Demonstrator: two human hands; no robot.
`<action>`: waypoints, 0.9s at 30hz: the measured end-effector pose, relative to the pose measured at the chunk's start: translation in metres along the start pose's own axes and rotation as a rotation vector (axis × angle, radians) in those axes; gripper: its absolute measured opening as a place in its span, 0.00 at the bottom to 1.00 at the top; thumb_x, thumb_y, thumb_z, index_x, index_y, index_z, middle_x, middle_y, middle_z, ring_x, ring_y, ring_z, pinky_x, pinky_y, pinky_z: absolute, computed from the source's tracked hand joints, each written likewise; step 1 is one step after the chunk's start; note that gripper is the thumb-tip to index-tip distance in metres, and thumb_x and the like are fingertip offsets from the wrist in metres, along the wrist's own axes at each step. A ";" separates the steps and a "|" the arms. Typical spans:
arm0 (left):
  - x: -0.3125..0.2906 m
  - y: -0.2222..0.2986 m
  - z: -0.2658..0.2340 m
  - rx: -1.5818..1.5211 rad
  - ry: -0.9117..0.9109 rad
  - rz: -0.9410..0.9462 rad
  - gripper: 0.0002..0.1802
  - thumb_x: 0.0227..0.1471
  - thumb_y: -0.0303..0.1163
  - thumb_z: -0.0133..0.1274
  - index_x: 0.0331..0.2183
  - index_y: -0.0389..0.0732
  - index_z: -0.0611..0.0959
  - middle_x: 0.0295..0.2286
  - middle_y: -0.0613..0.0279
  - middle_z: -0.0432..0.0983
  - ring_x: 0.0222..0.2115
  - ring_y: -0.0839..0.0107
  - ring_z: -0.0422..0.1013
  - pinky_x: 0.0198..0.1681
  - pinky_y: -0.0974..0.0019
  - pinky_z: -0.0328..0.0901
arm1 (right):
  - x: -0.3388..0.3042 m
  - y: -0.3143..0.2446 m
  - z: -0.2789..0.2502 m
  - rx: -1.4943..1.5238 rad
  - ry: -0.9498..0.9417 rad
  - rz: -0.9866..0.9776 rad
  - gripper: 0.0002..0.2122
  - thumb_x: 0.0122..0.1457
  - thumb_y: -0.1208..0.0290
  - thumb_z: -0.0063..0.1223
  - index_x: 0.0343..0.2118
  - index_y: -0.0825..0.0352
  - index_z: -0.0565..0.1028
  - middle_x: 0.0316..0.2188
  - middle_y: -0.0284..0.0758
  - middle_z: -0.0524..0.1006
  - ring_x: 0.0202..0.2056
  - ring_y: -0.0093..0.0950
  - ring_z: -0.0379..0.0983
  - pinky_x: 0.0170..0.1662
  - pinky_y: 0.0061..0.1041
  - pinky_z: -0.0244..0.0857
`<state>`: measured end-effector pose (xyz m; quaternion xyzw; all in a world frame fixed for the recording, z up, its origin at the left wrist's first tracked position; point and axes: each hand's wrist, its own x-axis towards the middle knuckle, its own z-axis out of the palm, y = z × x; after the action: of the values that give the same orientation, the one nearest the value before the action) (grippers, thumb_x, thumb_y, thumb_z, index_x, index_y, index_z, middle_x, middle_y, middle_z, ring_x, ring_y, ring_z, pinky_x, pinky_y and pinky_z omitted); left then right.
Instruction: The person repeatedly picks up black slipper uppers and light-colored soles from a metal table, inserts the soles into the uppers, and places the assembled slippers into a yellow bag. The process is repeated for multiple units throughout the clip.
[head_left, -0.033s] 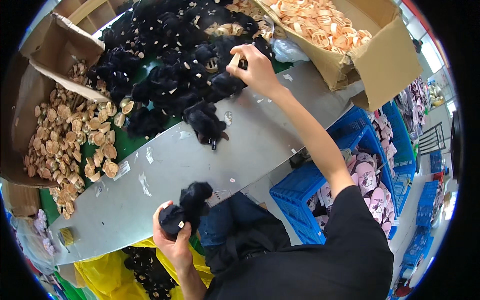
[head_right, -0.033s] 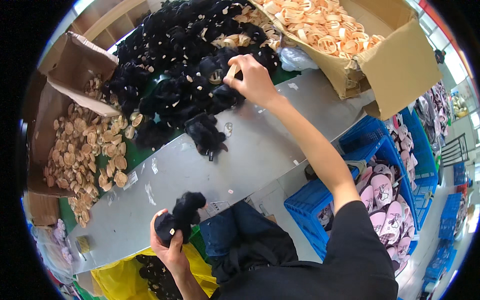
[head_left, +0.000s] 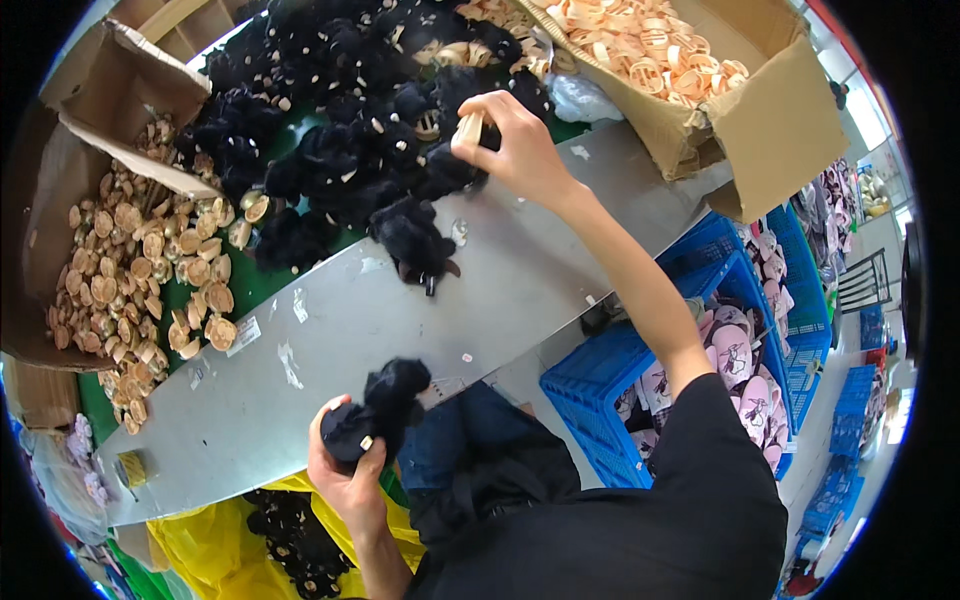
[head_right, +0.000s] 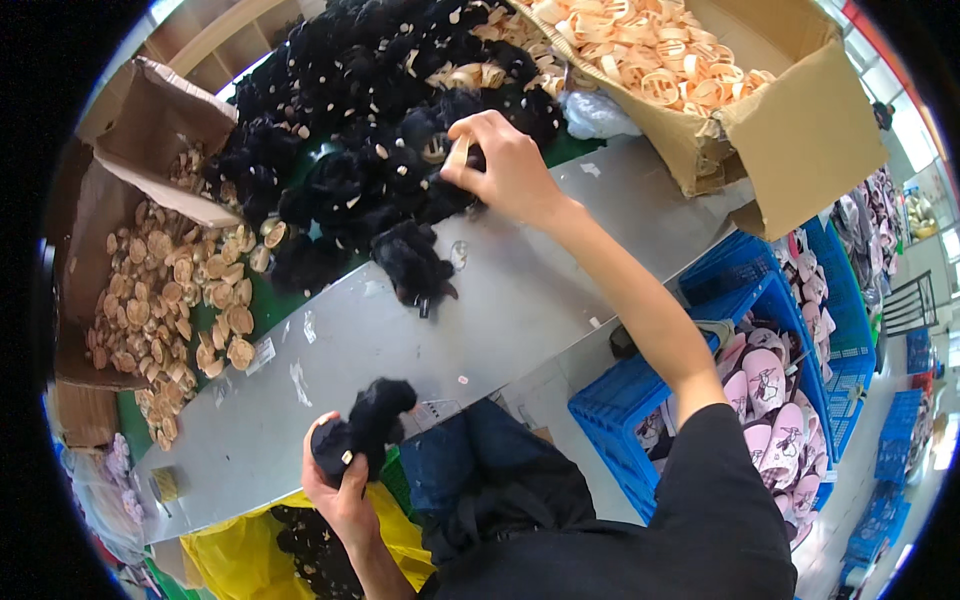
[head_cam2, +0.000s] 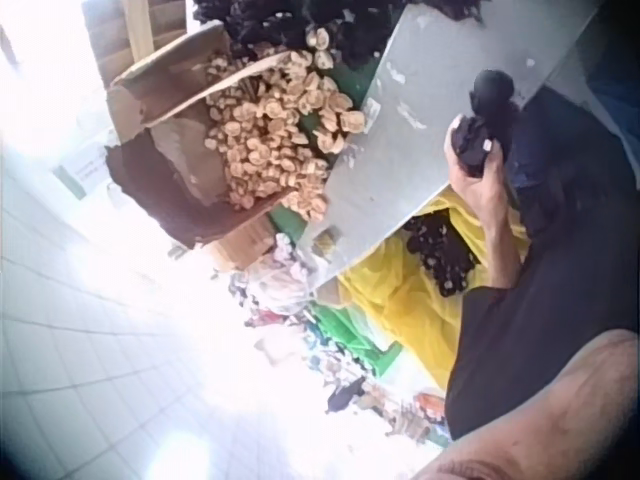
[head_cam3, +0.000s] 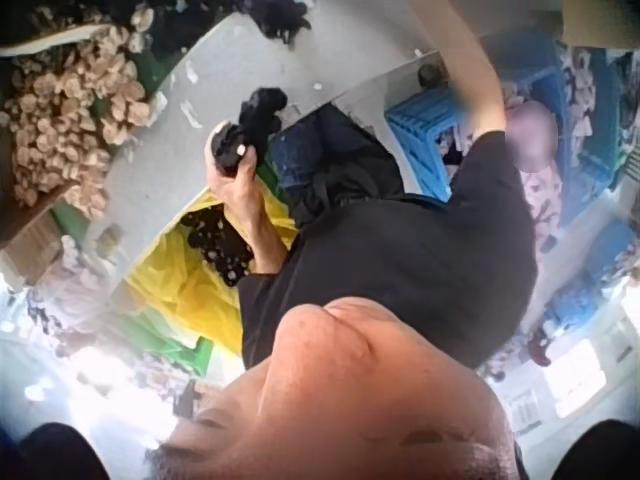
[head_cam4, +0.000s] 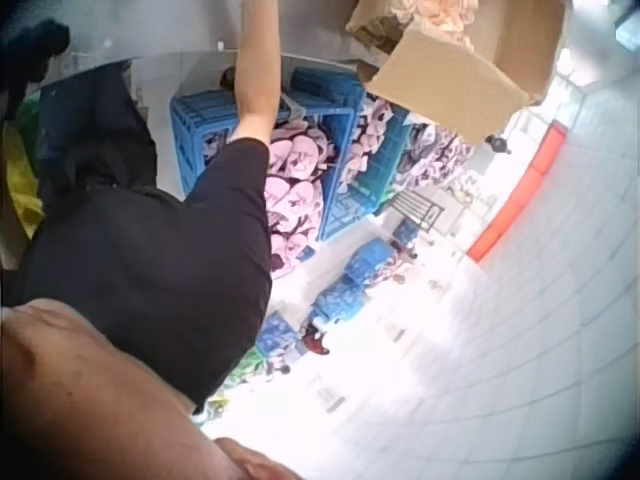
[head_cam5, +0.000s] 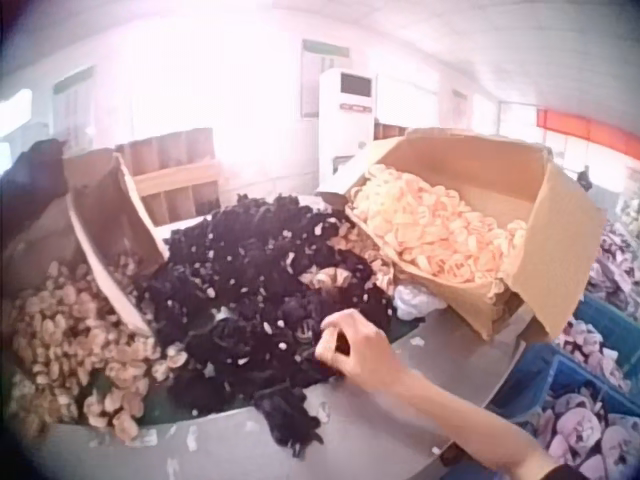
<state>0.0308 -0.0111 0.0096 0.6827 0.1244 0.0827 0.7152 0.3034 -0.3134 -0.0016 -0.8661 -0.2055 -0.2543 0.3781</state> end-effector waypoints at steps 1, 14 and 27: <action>0.000 0.006 0.005 -0.028 0.005 -0.026 0.29 0.42 0.21 0.66 0.50 0.33 0.79 0.40 0.65 0.77 0.39 0.76 0.72 0.49 0.73 0.65 | -0.007 -0.030 -0.003 0.101 -0.045 -0.065 0.18 0.50 0.64 0.69 0.41 0.65 0.75 0.42 0.40 0.76 0.44 0.39 0.77 0.48 0.33 0.71; 0.003 0.018 0.012 -0.384 -0.295 -0.324 0.20 0.35 0.27 0.62 0.36 0.31 0.85 0.33 0.61 0.82 0.33 0.73 0.79 0.39 0.70 0.72 | -0.082 -0.176 -0.002 0.810 -0.681 -0.450 0.33 0.49 0.75 0.69 0.60 0.64 0.68 0.53 0.41 0.72 0.56 0.44 0.70 0.59 0.44 0.67; -0.010 0.008 -0.006 -0.459 -0.366 -0.410 0.27 0.33 0.28 0.63 0.41 0.30 0.82 0.34 0.63 0.81 0.33 0.77 0.76 0.39 0.73 0.70 | -0.080 -0.202 -0.017 0.492 -0.598 -0.600 0.22 0.51 0.75 0.65 0.52 0.64 0.77 0.41 0.37 0.73 0.37 0.31 0.76 0.32 0.27 0.76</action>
<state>0.0201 -0.0079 0.0182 0.4688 0.1068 -0.1604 0.8620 0.1255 -0.2123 0.0716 -0.6888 -0.5995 -0.0362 0.4060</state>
